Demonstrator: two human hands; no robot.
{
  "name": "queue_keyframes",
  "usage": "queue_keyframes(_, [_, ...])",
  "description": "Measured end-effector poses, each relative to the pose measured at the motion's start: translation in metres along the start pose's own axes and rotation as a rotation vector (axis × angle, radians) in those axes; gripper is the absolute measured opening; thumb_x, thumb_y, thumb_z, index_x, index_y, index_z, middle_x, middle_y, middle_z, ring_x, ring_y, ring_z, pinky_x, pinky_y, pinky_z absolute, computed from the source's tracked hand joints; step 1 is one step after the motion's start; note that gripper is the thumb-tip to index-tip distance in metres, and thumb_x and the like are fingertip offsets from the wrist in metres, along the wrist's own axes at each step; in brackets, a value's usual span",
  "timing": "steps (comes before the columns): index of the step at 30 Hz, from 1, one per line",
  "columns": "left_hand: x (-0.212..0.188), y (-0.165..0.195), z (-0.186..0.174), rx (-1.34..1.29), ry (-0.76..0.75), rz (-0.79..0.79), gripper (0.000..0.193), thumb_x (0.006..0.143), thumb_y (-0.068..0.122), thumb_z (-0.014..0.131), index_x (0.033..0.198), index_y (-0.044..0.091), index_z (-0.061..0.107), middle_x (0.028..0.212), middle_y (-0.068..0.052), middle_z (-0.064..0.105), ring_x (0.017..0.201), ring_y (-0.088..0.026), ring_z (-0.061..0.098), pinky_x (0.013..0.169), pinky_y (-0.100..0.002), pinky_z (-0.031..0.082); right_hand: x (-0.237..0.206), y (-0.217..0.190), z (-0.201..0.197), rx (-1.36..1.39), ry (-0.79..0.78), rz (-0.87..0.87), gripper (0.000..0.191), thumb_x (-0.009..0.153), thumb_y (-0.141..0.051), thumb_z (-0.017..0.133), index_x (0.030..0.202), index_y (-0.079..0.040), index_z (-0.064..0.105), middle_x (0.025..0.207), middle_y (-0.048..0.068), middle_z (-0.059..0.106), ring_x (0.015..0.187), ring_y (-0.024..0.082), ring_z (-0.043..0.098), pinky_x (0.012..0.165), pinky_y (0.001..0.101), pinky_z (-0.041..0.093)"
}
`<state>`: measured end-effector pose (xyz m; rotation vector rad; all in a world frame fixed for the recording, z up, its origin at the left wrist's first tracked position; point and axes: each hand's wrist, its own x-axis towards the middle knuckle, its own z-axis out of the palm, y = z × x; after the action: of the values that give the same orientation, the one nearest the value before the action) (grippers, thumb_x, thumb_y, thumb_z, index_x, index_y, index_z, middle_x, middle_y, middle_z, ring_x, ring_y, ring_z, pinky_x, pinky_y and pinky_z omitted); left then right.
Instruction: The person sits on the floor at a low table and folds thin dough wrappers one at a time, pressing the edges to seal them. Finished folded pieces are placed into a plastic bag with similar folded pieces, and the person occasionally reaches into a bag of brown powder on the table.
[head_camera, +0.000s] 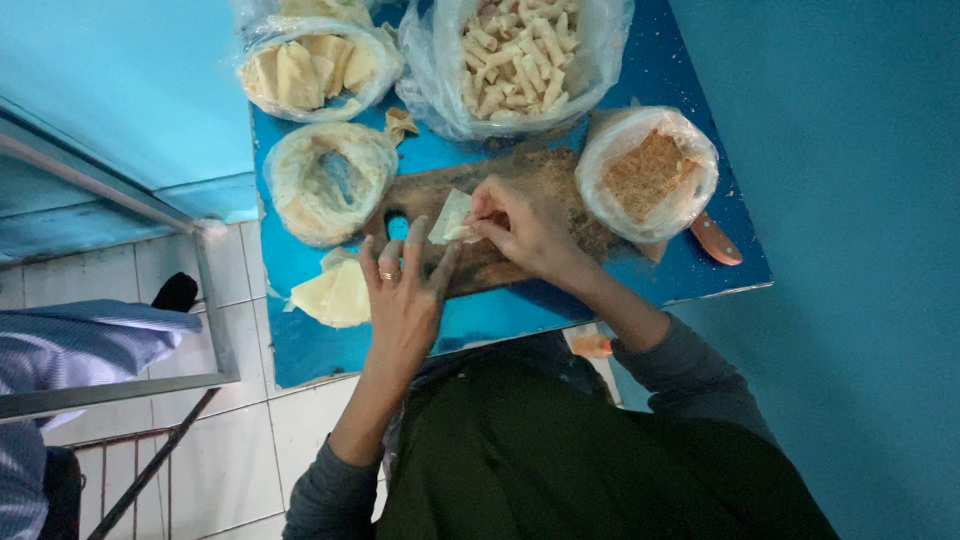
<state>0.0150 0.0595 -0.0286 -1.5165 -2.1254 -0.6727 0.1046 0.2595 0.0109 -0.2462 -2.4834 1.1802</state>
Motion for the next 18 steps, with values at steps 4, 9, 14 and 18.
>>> queue_keyframes(4, [0.004, 0.003, -0.004, -0.108, 0.062, -0.123, 0.035, 0.086, 0.002, 0.067, 0.118, 0.01, 0.077, 0.142, -0.018, 0.051, 0.126, -0.037, 0.047, 0.115, -0.057, 0.034, -0.002, -0.003, 0.0, -0.17, 0.048, -0.023, 0.018, 0.089, -0.01, 0.077, 0.097, -0.005, 0.063, 0.087, 0.008, 0.074, 0.08, 0.022, 0.073, 0.07, 0.0356, 0.054])
queue_keyframes(9, [0.01, 0.008, -0.008, -0.224, 0.094, -0.269, 0.038, 0.078, -0.007, 0.064, 0.111, 0.005, 0.077, 0.143, -0.018, 0.053, 0.126, -0.041, 0.046, 0.111, -0.049, 0.037, -0.009, -0.006, 0.002, -0.169, 0.067, -0.069, 0.011, 0.091, -0.01, 0.074, 0.099, -0.008, 0.067, 0.09, 0.007, 0.073, 0.082, 0.023, 0.074, 0.071, 0.0363, 0.056])
queue_keyframes(14, [0.015, 0.009, -0.012, -0.198, 0.077, -0.257, 0.03, 0.079, -0.004, 0.067, 0.106, 0.005, 0.077, 0.139, -0.016, 0.054, 0.122, -0.038, 0.047, 0.11, -0.05, 0.034, -0.015, -0.004, 0.004, -0.277, 0.104, -0.197, 0.008, 0.094, -0.01, 0.073, 0.099, -0.009, 0.067, 0.093, 0.008, 0.074, 0.085, 0.028, 0.073, 0.072, 0.0402, 0.055])
queue_keyframes(18, [0.017, 0.013, -0.016, -0.175, 0.082, -0.262, 0.022, 0.086, 0.0, 0.069, 0.106, 0.003, 0.075, 0.136, -0.016, 0.055, 0.121, -0.035, 0.048, 0.11, -0.051, 0.032, -0.017, -0.004, 0.005, -0.301, 0.122, -0.229, 0.007, 0.094, -0.01, 0.072, 0.099, -0.01, 0.067, 0.092, 0.008, 0.074, 0.085, 0.028, 0.072, 0.072, 0.0416, 0.055])
